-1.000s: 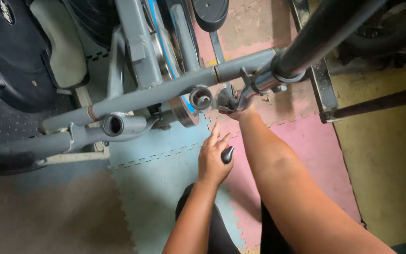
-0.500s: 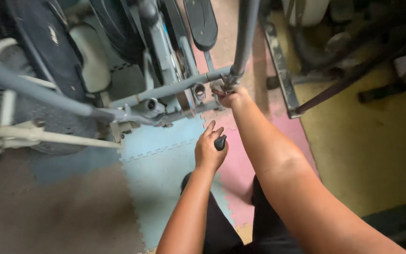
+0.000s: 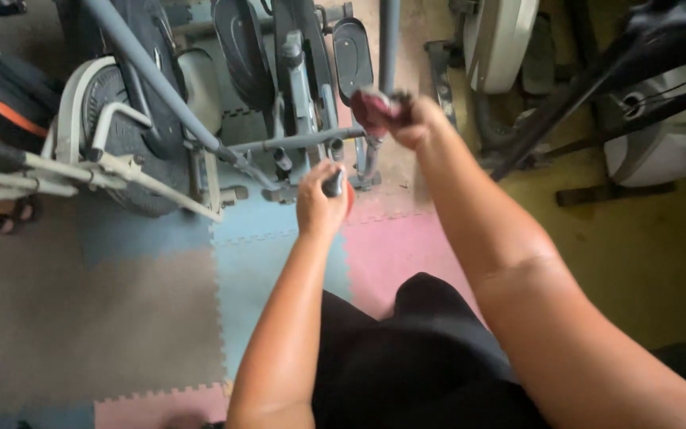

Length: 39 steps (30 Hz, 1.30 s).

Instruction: Clean gym equipment using a spray bottle and cloth.

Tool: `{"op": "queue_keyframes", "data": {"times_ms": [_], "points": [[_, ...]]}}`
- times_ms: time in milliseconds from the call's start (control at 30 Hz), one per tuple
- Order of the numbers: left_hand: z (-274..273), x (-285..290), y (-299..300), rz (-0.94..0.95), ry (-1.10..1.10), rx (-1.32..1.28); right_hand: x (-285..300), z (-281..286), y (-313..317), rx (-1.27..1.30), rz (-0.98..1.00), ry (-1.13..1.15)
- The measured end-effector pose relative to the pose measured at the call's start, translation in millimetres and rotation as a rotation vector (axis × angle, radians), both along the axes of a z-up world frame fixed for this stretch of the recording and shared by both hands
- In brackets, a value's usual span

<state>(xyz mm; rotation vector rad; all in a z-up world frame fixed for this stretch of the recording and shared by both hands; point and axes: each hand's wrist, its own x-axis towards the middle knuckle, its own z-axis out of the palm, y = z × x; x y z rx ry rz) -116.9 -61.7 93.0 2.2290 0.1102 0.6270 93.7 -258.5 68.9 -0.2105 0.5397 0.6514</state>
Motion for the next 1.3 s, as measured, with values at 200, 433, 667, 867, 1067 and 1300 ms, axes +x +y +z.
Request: {"op": "queue_keyframes", "data": {"times_ms": [200,433,667,867,1067,1300], "points": [[66,10,-24,0.058,-0.086,-0.038,-3,140,-20,-0.127,0.032,-0.557],[97,35,-29,-0.051,-0.065,-0.197,-50,133,22,-1.434,-0.410,-1.536],[99,96,2,-0.218,0.189,-0.237,-40,58,58,-1.666,-0.297,-1.081],[82,148,29,-0.398,0.252,-0.075,-47,-16,73,-1.545,-0.417,-0.932],[81,168,37,-0.487,0.230,-0.064,-49,-67,58,-1.863,-0.120,-0.888],[115,182,48,-0.557,0.124,-0.125,-30,0,64,-1.499,-0.187,-0.574]]}}
